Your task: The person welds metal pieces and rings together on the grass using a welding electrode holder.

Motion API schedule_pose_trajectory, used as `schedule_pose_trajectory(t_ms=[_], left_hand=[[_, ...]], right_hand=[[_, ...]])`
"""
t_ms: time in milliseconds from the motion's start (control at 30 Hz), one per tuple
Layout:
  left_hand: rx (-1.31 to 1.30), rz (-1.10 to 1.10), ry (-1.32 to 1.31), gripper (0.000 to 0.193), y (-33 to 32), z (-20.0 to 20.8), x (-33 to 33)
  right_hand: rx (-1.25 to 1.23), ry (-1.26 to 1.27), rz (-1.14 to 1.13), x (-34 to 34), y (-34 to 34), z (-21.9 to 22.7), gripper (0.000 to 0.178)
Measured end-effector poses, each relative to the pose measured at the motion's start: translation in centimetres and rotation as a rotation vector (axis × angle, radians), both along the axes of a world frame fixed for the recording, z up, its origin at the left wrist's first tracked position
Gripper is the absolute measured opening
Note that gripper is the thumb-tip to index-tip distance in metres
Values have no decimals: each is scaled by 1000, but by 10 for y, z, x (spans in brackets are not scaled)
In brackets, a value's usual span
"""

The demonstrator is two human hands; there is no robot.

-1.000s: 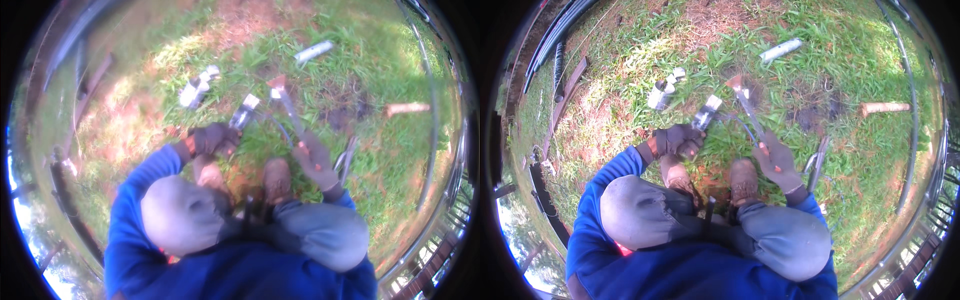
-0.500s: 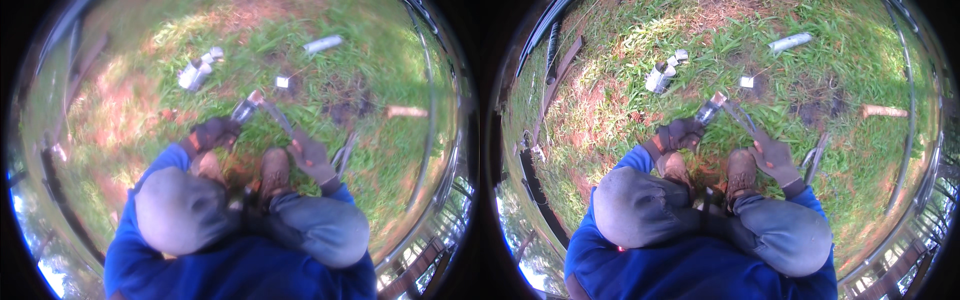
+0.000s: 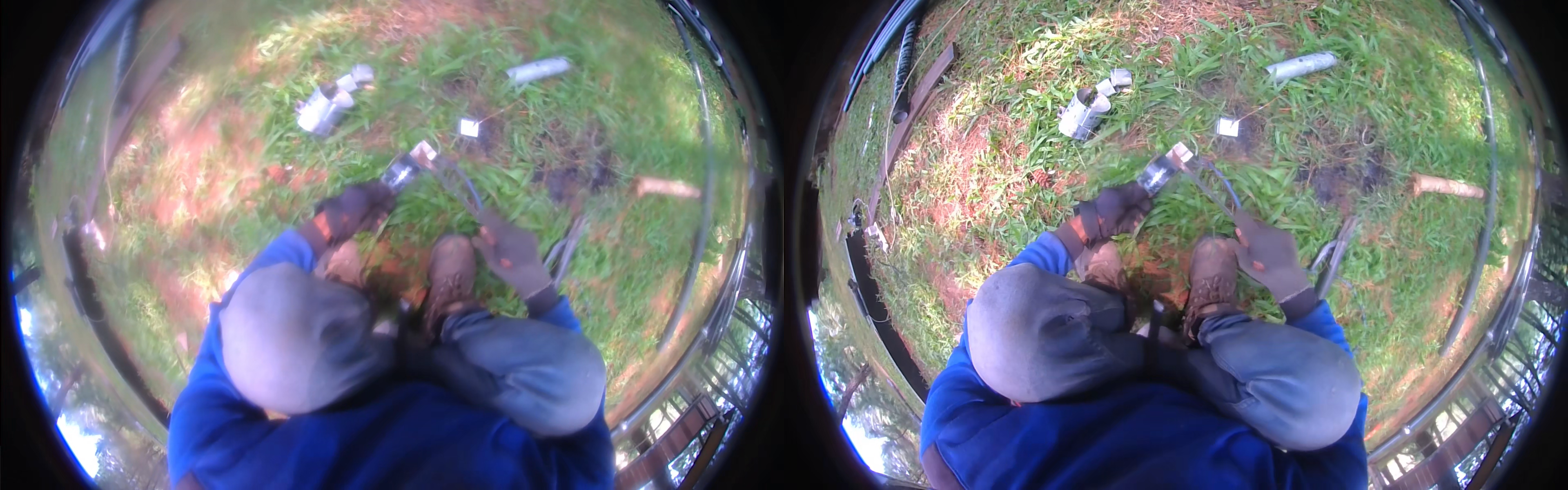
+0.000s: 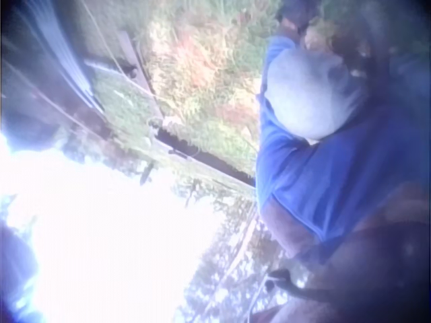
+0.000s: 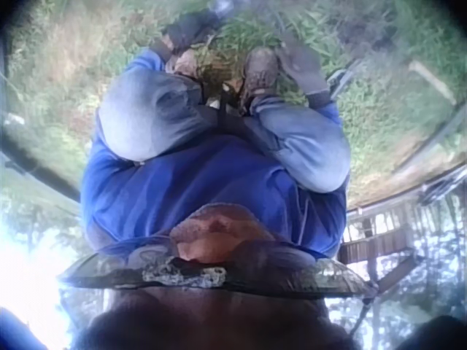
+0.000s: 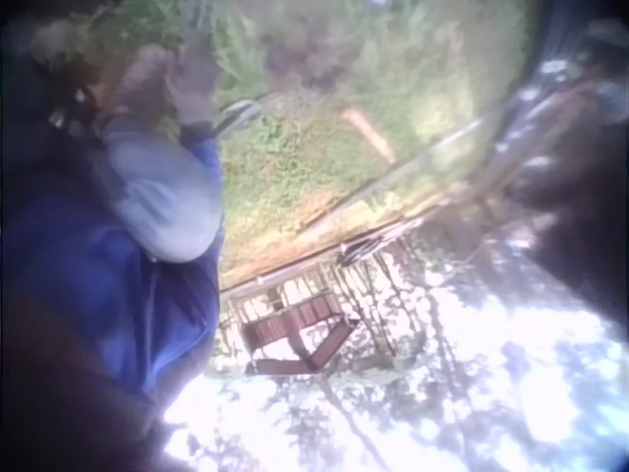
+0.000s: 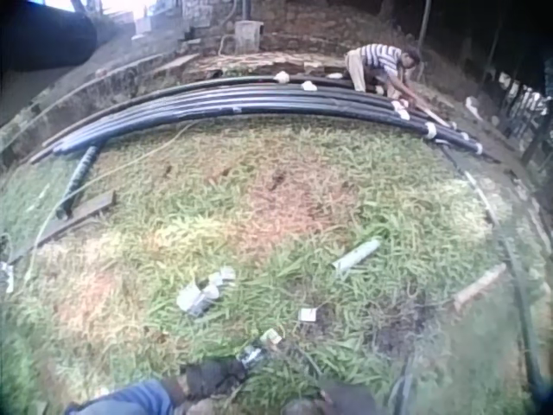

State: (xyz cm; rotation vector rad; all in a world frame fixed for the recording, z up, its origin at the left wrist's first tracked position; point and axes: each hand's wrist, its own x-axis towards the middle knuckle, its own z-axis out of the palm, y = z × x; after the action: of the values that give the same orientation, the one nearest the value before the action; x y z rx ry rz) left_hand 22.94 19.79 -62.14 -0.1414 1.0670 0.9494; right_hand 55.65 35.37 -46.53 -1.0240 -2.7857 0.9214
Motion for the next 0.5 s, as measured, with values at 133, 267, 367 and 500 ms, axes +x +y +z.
schedule_pose_trajectory(t_ms=[133,267,367,500], left_hand=[[-34,50,-260,24,-1,-15,-9],[-2,-16,-27,20,-4,-15,-10],[-22,115,-111,19,-3,-27,-3],[-126,339,-294,18,7,-19,5]], right_hand=[[43,-25,13,4,-2,-8,35],[-15,-118,79,1,4,-8,36],[-11,-24,14,3,1,-5,37],[44,23,9,4,-2,-11,39]])
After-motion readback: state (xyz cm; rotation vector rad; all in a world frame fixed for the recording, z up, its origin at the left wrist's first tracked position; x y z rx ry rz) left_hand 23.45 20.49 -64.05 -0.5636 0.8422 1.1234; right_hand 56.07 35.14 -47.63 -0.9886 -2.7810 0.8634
